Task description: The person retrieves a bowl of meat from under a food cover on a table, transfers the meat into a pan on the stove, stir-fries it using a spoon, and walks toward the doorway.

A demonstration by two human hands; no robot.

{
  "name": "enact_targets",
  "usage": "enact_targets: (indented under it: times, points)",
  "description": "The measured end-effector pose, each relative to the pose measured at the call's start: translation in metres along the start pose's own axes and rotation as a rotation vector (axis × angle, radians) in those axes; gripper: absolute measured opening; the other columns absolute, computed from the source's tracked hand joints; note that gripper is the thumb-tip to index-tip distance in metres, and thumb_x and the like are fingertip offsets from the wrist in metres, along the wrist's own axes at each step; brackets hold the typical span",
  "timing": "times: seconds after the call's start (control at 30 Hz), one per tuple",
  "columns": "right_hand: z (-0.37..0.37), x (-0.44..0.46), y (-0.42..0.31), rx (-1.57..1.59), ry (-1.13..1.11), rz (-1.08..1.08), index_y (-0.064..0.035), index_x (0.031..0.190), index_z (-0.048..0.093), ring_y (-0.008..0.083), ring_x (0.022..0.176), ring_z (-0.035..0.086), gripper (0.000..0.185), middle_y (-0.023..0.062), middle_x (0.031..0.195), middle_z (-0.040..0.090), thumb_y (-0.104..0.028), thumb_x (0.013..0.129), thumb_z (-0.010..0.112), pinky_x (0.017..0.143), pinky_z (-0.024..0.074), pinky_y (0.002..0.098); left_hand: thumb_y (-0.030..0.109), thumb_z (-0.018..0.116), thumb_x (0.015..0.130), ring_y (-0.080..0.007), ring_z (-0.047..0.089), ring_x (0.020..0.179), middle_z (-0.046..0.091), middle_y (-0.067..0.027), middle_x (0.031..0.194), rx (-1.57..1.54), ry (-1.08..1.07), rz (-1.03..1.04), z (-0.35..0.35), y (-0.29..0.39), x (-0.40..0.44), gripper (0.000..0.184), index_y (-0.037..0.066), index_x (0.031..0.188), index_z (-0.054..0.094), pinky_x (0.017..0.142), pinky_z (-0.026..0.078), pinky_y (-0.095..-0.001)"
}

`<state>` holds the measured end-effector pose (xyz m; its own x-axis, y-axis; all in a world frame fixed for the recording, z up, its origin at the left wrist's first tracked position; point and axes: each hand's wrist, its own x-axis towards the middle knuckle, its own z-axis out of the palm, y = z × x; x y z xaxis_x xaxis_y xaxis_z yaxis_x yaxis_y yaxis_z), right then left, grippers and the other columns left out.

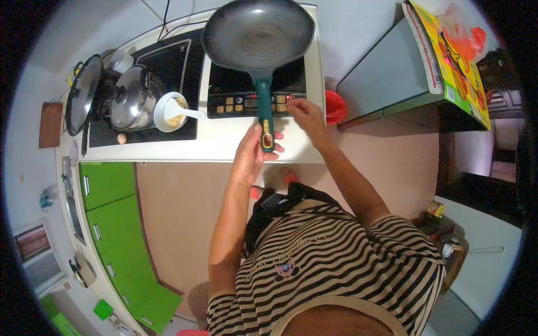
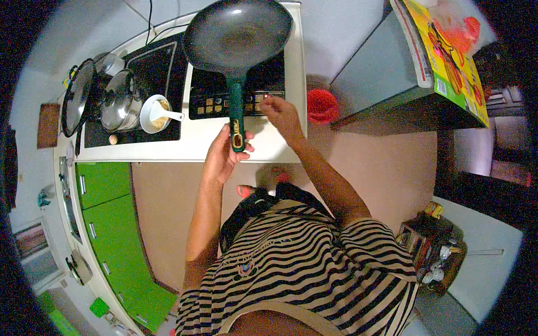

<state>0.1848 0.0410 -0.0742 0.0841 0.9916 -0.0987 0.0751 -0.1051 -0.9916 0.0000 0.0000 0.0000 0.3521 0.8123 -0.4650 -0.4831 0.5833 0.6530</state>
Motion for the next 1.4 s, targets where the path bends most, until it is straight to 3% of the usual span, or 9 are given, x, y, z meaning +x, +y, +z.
enact_targets:
  times: [0.17,0.4,0.57,0.77,0.87,1.0,1.23,1.3,1.4]
  points:
    - [-0.024,-0.045,-0.134,0.867,-0.419,0.193,-0.0065,0.094,0.059,0.0035,0.047,0.036,0.01,-0.0063,0.063,0.045,-0.016,0.092,0.057,0.044,0.0315,0.0193,0.024,0.055,0.092,-0.0045,0.039,0.044,0.048,0.0029,0.064,0.138,0.119,0.111,-0.008,0.014,0.01,0.026,0.004,0.108,0.056,0.036,0.027,-0.0174]
    - [-0.015,-0.116,-0.239,1.083,-1.089,-0.319,-0.0047,0.092,0.069,0.0151,0.058,0.06,0.01,0.0075,0.069,0.063,-0.011,0.084,0.066,0.049,0.0447,0.0276,0.025,0.055,0.092,-0.0048,0.036,0.042,0.046,0.0014,0.063,0.137,0.112,0.127,-0.049,0.027,-0.004,0.034,0.0,0.115,0.052,0.036,0.027,-0.0173]
    - [-0.005,-0.119,-0.215,1.271,-1.155,-0.729,0.0043,0.091,0.066,0.0144,0.046,0.056,0.019,0.0141,0.078,0.068,-0.012,0.091,0.057,0.035,0.0411,0.0261,0.034,0.052,0.094,-0.0063,0.038,0.041,0.052,-0.0014,0.066,0.085,0.094,0.131,-0.059,0.022,-0.004,0.039,0.004,0.118,0.051,0.038,0.031,-0.0185]
    - [-0.05,-0.07,-0.168,0.213,-0.509,-0.012,-0.0031,0.102,0.065,0.0062,0.059,0.049,0.02,0.0011,0.073,0.059,-0.009,0.086,0.057,0.052,0.0415,0.0226,0.055,0.029,0.097,-0.012,0.052,0.054,0.061,-0.0102,0.084,0.074,0.241,0.216,-0.061,0.012,-0.028,0.063,0.002,0.13,0.043,0.046,0.043,-0.0224]
    - [-0.049,-0.023,-0.073,-0.55,-0.038,-0.189,-0.0033,0.105,0.058,0.0142,0.076,0.059,0.023,0.0058,0.089,0.063,0.002,0.082,0.055,0.066,0.0464,0.0283,0.054,0.031,0.096,-0.0125,0.054,0.056,0.061,-0.0086,0.086,0.101,0.313,0.185,-0.09,-0.013,-0.049,0.063,0.002,0.129,0.043,0.049,0.045,-0.0224]
    - [-0.047,-0.001,0.001,-0.884,-0.072,-0.558,-0.0076,0.096,0.054,0.0284,0.113,0.053,0.027,0.0078,0.111,0.062,0.008,0.074,0.052,0.096,0.0369,0.0434,0.052,0.033,0.097,-0.0115,0.055,0.061,0.06,-0.0061,0.085,0.125,0.385,0.109,-0.111,-0.049,-0.078,0.06,0.002,0.128,0.044,0.054,0.044,-0.0222]
    - [-0.02,0.015,0.024,-0.991,0.035,-0.835,-0.0084,0.103,0.058,0.029,0.107,0.056,0.028,0.0109,0.104,0.064,0.003,0.077,0.053,0.093,0.0391,0.0455,0.047,0.04,0.095,-0.0108,0.056,0.064,0.059,-0.0043,0.086,0.17,0.658,-0.057,-0.145,-0.115,-0.129,0.055,0.004,0.128,0.048,0.057,0.044,-0.0227]
    - [-0.026,0.032,0.04,-1.084,0.069,-0.936,-0.0054,0.101,0.063,0.0306,0.08,0.063,0.022,0.0131,0.086,0.067,-0.004,0.081,0.056,0.075,0.0479,0.0415,0.043,0.046,0.094,-0.0117,0.058,0.063,0.062,-0.0065,0.086,0.208,0.735,-0.029,-0.156,-0.143,-0.141,0.046,0.007,0.123,0.053,0.058,0.046,-0.023]
    - [-0.017,0.047,0.04,-1.297,-0.012,-0.735,-0.0051,0.1,0.064,0.034,0.092,0.061,0.021,0.0169,0.098,0.066,-0.001,0.081,0.055,0.083,0.0461,0.0437,0.046,0.048,0.092,-0.0141,0.06,0.066,0.064,-0.0087,0.09,0.244,0.873,-0.031,-0.195,-0.195,-0.154,0.048,0.008,0.121,0.054,0.058,0.048,-0.0256]
